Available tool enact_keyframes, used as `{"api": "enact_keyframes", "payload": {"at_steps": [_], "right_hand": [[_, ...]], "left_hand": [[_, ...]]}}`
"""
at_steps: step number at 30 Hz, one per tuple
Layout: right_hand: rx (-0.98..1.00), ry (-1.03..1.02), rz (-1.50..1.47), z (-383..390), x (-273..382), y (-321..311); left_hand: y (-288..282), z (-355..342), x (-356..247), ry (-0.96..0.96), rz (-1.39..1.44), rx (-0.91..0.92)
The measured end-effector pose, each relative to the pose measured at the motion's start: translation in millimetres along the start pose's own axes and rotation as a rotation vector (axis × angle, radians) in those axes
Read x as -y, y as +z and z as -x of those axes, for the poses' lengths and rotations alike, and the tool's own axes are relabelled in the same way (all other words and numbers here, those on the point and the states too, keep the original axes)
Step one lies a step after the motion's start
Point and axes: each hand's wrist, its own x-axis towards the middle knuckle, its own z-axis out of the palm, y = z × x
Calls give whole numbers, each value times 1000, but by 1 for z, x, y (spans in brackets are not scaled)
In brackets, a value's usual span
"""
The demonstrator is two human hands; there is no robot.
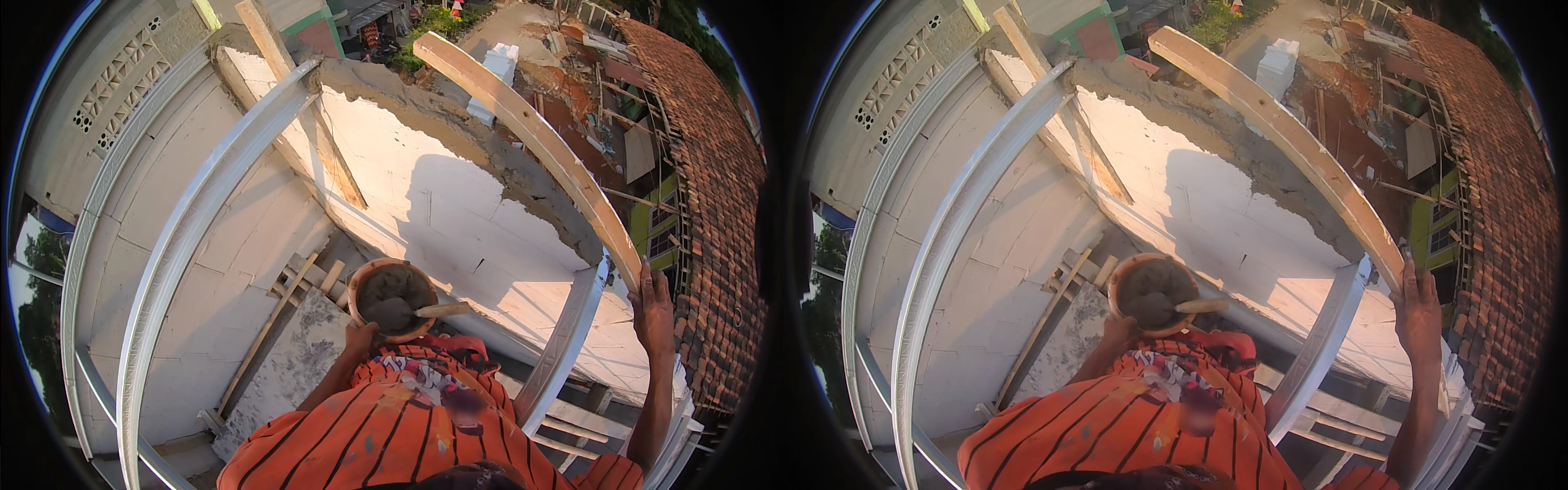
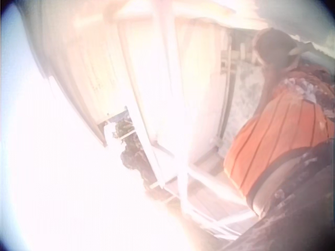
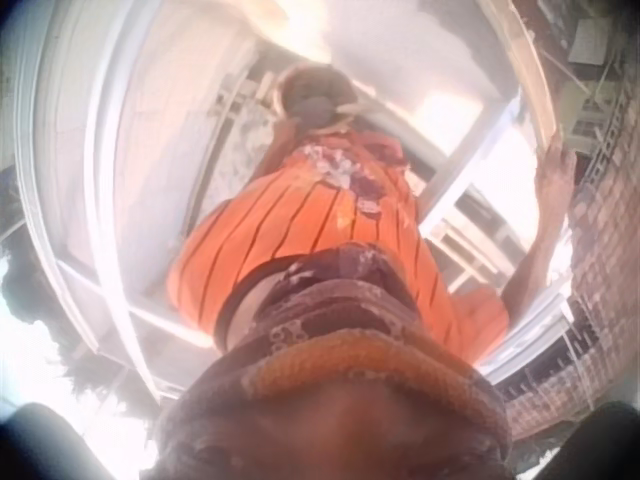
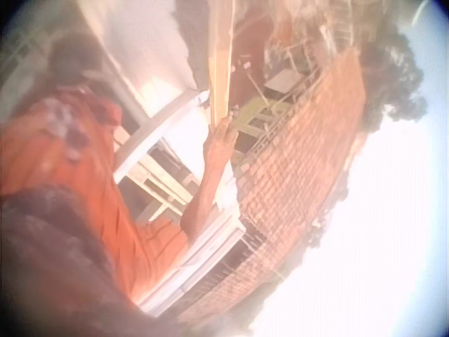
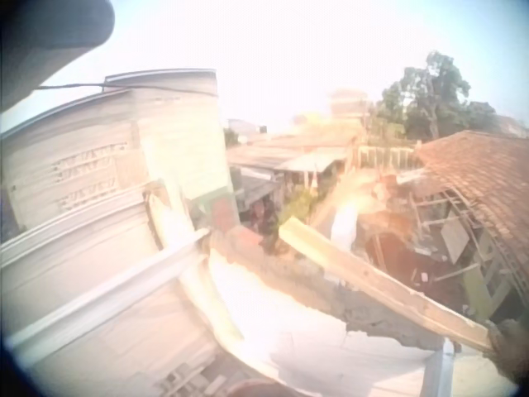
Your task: The person scoops cement from a bucket using a trowel and applies it to a curved wall section. They then use a wooden plank to smooth and level the applied cement along the wall's edge.
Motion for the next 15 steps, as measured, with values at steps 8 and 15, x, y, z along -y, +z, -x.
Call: {"api": "enact_keyframes", "payload": {"at_steps": [8, 15], "right_hand": [[-86, -214, -4, -112, 72, -22], [-39, -287, -29, -165, 118, -11]], "left_hand": [[-17, -9, 23, 70, -13, -50], [-26, 3, 22, 60, 26, -61]]}}
